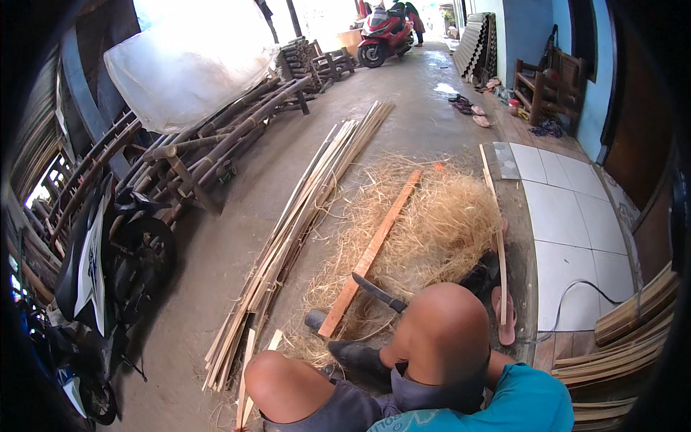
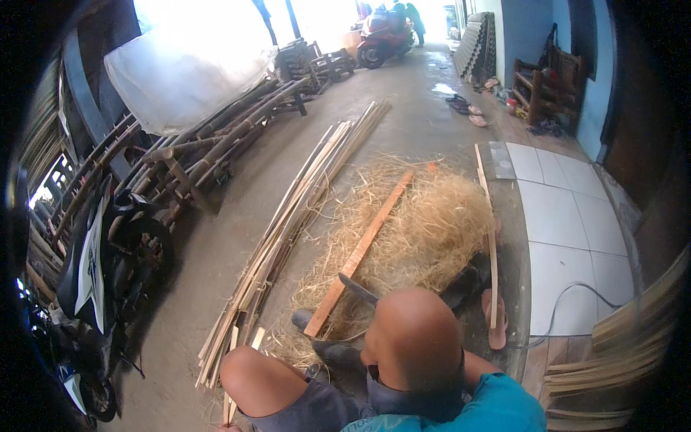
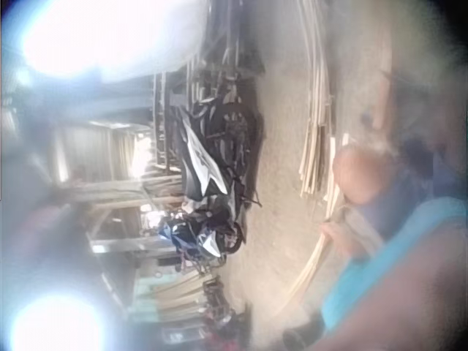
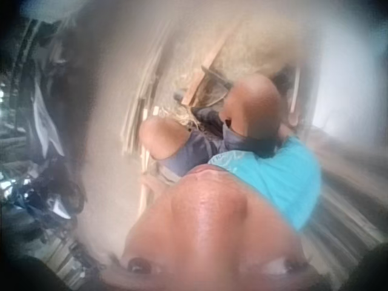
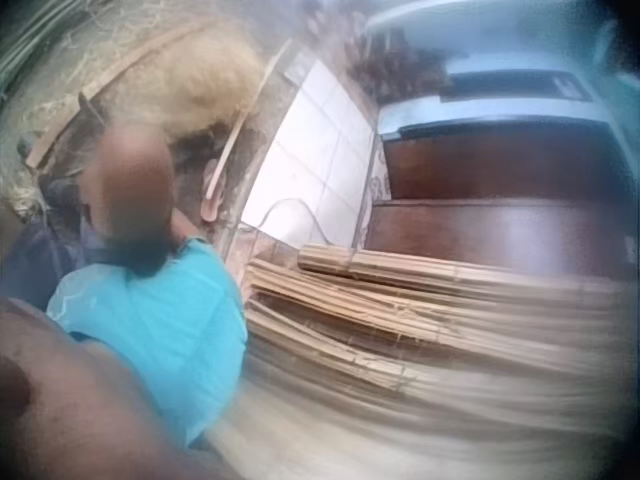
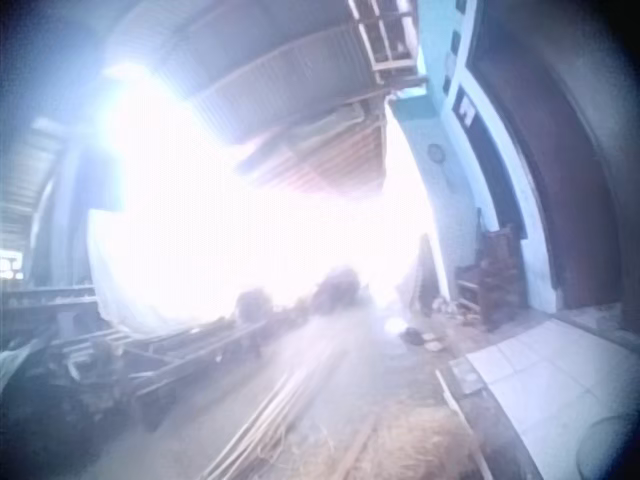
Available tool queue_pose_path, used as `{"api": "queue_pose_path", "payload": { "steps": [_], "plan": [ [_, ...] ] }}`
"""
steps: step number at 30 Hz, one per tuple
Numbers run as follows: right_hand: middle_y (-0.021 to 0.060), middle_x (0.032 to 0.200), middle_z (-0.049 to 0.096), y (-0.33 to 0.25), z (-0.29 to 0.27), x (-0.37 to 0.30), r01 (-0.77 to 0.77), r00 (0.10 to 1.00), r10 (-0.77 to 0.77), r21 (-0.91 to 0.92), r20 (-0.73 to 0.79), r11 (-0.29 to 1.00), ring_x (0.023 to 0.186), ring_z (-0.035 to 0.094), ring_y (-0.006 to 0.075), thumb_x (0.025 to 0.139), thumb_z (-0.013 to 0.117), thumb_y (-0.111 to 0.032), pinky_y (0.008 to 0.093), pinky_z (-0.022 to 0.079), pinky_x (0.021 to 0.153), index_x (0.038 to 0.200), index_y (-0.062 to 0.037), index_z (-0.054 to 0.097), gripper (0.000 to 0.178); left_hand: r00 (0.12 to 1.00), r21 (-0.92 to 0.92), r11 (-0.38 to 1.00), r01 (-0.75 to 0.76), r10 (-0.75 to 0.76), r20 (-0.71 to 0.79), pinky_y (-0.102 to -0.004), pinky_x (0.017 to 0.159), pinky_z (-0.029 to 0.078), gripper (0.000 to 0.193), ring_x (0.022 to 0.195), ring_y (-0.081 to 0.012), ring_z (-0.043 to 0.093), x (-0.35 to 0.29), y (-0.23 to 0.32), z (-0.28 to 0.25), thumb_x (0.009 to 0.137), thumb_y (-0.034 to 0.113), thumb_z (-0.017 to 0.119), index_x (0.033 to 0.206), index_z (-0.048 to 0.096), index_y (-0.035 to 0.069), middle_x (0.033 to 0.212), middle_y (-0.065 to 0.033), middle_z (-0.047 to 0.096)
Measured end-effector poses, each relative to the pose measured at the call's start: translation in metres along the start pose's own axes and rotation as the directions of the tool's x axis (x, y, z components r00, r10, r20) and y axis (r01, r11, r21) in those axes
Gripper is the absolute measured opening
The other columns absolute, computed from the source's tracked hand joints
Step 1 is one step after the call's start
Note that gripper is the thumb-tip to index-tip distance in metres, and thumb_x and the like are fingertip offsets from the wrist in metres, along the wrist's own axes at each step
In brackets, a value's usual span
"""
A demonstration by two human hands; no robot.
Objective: The person sits on the floor and uses a knife to split long bamboo strips into thinner slats. They repeatedly strike the knife with a mallet, separate the slats, and gather them into a bundle. The person then carries the bundle to an outdoor area and stacks it with other bamboo materials.
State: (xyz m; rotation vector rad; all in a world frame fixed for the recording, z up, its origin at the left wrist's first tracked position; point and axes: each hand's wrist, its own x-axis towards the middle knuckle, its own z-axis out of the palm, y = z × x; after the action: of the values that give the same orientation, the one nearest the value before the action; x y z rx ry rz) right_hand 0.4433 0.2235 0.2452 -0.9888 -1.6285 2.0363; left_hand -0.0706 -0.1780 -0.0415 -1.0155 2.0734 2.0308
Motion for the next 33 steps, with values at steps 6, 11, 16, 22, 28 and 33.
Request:
{"api": "queue_pose_path", "payload": {
  "steps": [6, 11, 16, 22, 28, 33],
  "plan": [
    [0.0063, 0.132, 0.053, 0.027, -0.010, 0.042, 0.196, 0.944, -0.278, -0.371, -0.180, 0.908, 0.120, 0.048, 0.0162, 0.104, 0.051, -0.034, 0.0309, 0.037, 0.105, 0.144, -0.0072, 0.042, 0.049, 0.989, -0.644, 0.753, 0.137, -0.064, 0.135, -0.0416, 0.093, 0.054, 0.076, 0.113, -0.0331, 0.063, 0.047, 0.041, -0.034, 0.095, 0.052, 0.057, 0.137, 0.048, -0.010, 0.123, -0.0185, 0.064],
    [0.0050, 0.124, 0.056, 0.070, -0.049, 0.078, 0.097, 0.912, -0.252, -0.425, -0.324, 0.900, 0.111, 0.051, 0.0159, 0.103, 0.052, -0.035, 0.0303, 0.040, 0.099, 0.139, -0.0077, 0.048, 0.045, 0.921, -0.750, 0.632, 0.196, 0.145, 0.362, -0.0424, 0.090, 0.058, 0.046, 0.105, -0.0333, 0.066, -0.066, 0.112, 0.031, 0.103, 0.029, 0.039, 0.123, 0.056, -0.008, 0.115, -0.0205, 0.066],
    [0.0038, 0.115, 0.059, 0.099, -0.119, 0.083, 0.037, 0.882, -0.162, -0.276, -0.444, 0.960, 0.102, 0.054, 0.0156, 0.102, 0.054, -0.036, 0.0297, 0.043, 0.093, 0.134, -0.0082, 0.053, 0.043, 0.868, -0.721, 0.625, 0.299, 0.135, 0.477, -0.0353, 0.077, 0.063, 0.044, 0.092, -0.0254, 0.068, -0.150, 0.131, 0.091, 0.106, 0.035, 0.039, 0.122, 0.054, -0.002, 0.112, -0.0159, 0.067],
    [0.0022, 0.105, 0.063, 0.066, -0.212, 0.098, 0.171, 0.838, -0.187, -0.079, -0.513, 0.982, 0.092, 0.058, 0.0152, 0.101, 0.055, -0.038, 0.0291, 0.046, 0.086, 0.129, -0.0088, 0.060, 0.040, 0.852, -0.737, 0.565, 0.370, 0.109, 0.512, -0.0314, 0.060, 0.058, 0.026, 0.076, -0.0243, 0.066, -0.241, 0.128, 0.090, 0.105, 0.033, 0.050, 0.105, 0.059, 0.010, 0.108, -0.0113, 0.068],
    [0.0012, 0.105, 0.060, -0.052, -0.162, 0.097, 0.428, 0.697, -0.386, -0.082, -0.605, 0.900, 0.094, 0.056, 0.0133, 0.104, 0.051, -0.031, 0.0261, 0.046, 0.084, 0.137, -0.0116, 0.056, 0.039, 0.808, -0.679, 0.581, 0.449, 0.061, 0.586, -0.0413, 0.089, 0.061, 0.022, 0.086, -0.0227, 0.068, -0.297, 0.124, 0.120, 0.106, 0.032, 0.049, 0.103, 0.057, 0.012, 0.119, -0.0111, 0.067],
    [0.0024, 0.103, 0.059, -0.057, -0.041, 0.129, 0.466, 0.861, -0.426, 0.097, -0.278, 0.879, 0.093, 0.054, 0.0114, 0.101, 0.055, -0.027, 0.0240, 0.045, 0.080, 0.134, -0.0046, 0.057, 0.040, 0.534, -0.545, 0.589, 0.596, 0.216, 0.818, -0.0389, 0.088, 0.061, 0.033, 0.093, -0.0227, 0.071, -0.390, 0.154, 0.151, 0.107, 0.035, 0.045, 0.118, 0.058, 0.006, 0.114, -0.0135, 0.068]
  ]
}}
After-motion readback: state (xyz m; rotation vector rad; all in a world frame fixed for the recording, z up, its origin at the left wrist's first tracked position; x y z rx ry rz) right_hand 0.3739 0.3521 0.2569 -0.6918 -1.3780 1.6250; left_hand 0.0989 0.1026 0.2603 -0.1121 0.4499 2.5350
